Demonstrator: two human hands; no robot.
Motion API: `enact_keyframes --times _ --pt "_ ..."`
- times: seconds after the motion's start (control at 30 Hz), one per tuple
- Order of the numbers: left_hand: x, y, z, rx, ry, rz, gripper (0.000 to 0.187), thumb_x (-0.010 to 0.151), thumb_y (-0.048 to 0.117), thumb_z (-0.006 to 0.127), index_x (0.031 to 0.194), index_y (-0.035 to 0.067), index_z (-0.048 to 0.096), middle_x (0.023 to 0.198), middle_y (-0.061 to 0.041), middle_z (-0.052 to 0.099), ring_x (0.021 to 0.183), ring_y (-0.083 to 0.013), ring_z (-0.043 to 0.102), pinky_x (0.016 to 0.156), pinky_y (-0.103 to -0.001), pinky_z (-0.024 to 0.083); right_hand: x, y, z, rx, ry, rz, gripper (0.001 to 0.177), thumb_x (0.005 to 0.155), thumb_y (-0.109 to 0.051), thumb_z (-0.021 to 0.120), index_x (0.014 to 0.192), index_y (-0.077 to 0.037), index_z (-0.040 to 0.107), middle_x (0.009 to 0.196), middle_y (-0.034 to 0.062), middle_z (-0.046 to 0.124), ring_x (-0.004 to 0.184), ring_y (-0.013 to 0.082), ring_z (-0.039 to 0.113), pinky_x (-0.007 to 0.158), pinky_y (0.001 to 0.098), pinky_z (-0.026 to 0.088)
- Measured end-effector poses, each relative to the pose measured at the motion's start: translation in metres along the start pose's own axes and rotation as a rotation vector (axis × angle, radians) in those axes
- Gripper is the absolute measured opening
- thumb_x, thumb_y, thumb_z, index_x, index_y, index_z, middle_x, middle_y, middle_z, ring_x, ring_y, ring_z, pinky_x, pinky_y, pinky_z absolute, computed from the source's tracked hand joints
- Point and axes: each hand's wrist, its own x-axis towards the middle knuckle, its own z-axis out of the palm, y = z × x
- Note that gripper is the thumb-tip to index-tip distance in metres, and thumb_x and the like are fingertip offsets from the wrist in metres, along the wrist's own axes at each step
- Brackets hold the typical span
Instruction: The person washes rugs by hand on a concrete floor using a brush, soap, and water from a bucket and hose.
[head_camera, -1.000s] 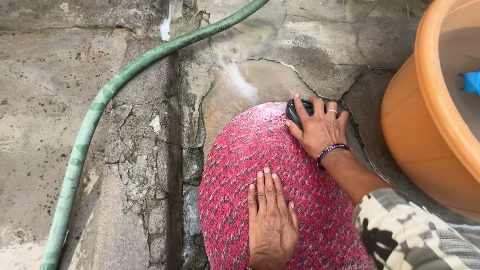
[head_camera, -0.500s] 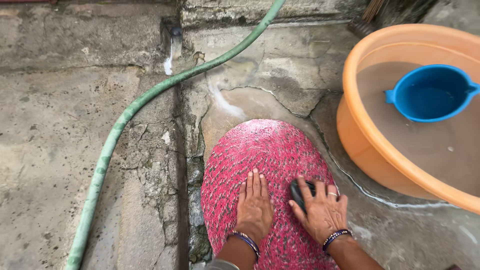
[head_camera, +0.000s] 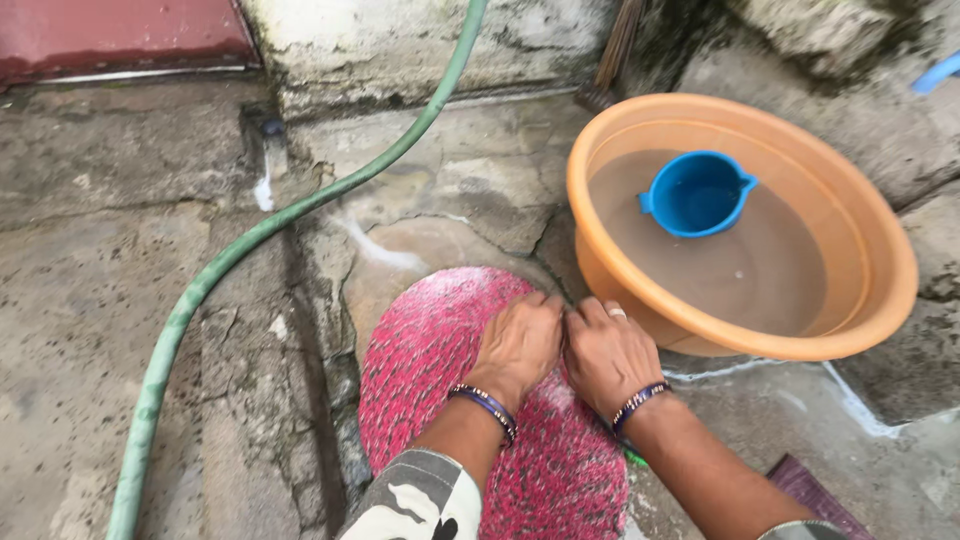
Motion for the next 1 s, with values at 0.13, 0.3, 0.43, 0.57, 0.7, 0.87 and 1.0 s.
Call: enact_keyframes --times 0.13,0.3,0.43,0.57,0.7,0.87,1.0 --pt "0.052 0.026 -0.008 -0.063 0.168 0.120 0.018 0.092 0.013 0.059 0.104 0.006 0.069 0.107 -0.018 0.067 0.107 -0.0396 0.062 0.090 -0.052 0.052 0.038 0.035 -0.049 -0.046 0.149 0.000 0.026 0.082 -0.016 0.064 0.105 -0.006 0.071 0.108 0.0131 0.067 0.101 0.0357 0.065 0.085 0.0499 0.052" --pt "0.096 0.064 0.004 -0.048 0.128 0.200 0.017 0.088 0.012 0.064 0.102 0.006 0.071 0.114 -0.017 0.064 0.115 -0.0372 0.059 0.095 -0.049 0.052 0.069 0.130 -0.041 -0.283 0.079 0.007 0.041 0.082 -0.013 0.062 0.123 -0.007 0.065 0.112 0.0116 0.068 0.112 0.0291 0.065 0.097 0.0456 0.049" --pt "0.121 0.087 0.037 -0.051 0.076 0.182 0.032 0.082 0.004 0.064 0.113 0.010 0.073 0.118 -0.017 0.064 0.115 -0.0384 0.059 0.096 -0.049 0.052 0.093 0.198 0.012 -0.512 0.110 -0.082 0.069 0.071 -0.017 0.064 0.135 0.001 0.050 0.127 0.0165 0.065 0.126 0.0310 0.058 0.106 0.0497 0.036" --pt "0.139 0.097 0.065 0.032 -0.087 0.018 0.024 0.084 0.009 0.068 0.106 0.007 0.078 0.112 -0.019 0.070 0.109 -0.0367 0.066 0.094 -0.045 0.054 0.112 0.224 0.047 -0.648 -0.208 -0.004 0.075 0.083 -0.016 0.059 0.151 0.001 0.032 0.132 0.0175 0.062 0.136 0.0308 0.050 0.117 0.0532 0.024" --pt "0.157 0.094 0.082 0.166 -0.178 -0.058 0.015 0.087 0.012 0.069 0.098 0.009 0.080 0.102 -0.019 0.076 0.100 -0.0326 0.074 0.087 -0.042 0.059 0.125 0.220 0.069 -0.633 -0.552 0.111 0.073 0.095 -0.015 0.061 0.160 0.000 0.030 0.130 0.0157 0.066 0.119 0.0283 0.069 0.115 0.0452 0.034" --pt "0.159 0.094 0.085 0.128 -0.140 -0.095 0.016 0.087 0.012 0.070 0.100 0.008 0.079 0.103 -0.019 0.075 0.101 -0.0333 0.074 0.087 -0.043 0.059 0.126 0.220 0.104 -0.515 -0.551 0.051 0.056 0.083 -0.021 0.075 0.134 -0.008 0.054 0.129 0.0139 0.061 0.120 0.0276 0.061 0.094 0.0431 0.047" --pt "0.145 0.095 0.074 -0.032 0.067 -0.100 0.023 0.081 0.008 0.070 0.103 0.002 0.075 0.108 -0.021 0.070 0.100 -0.0377 0.070 0.087 -0.046 0.057 0.128 0.224 0.106 -0.572 -0.656 -0.109 0.043 0.082 -0.026 0.075 0.121 -0.011 0.065 0.118 0.0083 0.069 0.113 0.0220 0.065 0.098 0.0389 0.045"
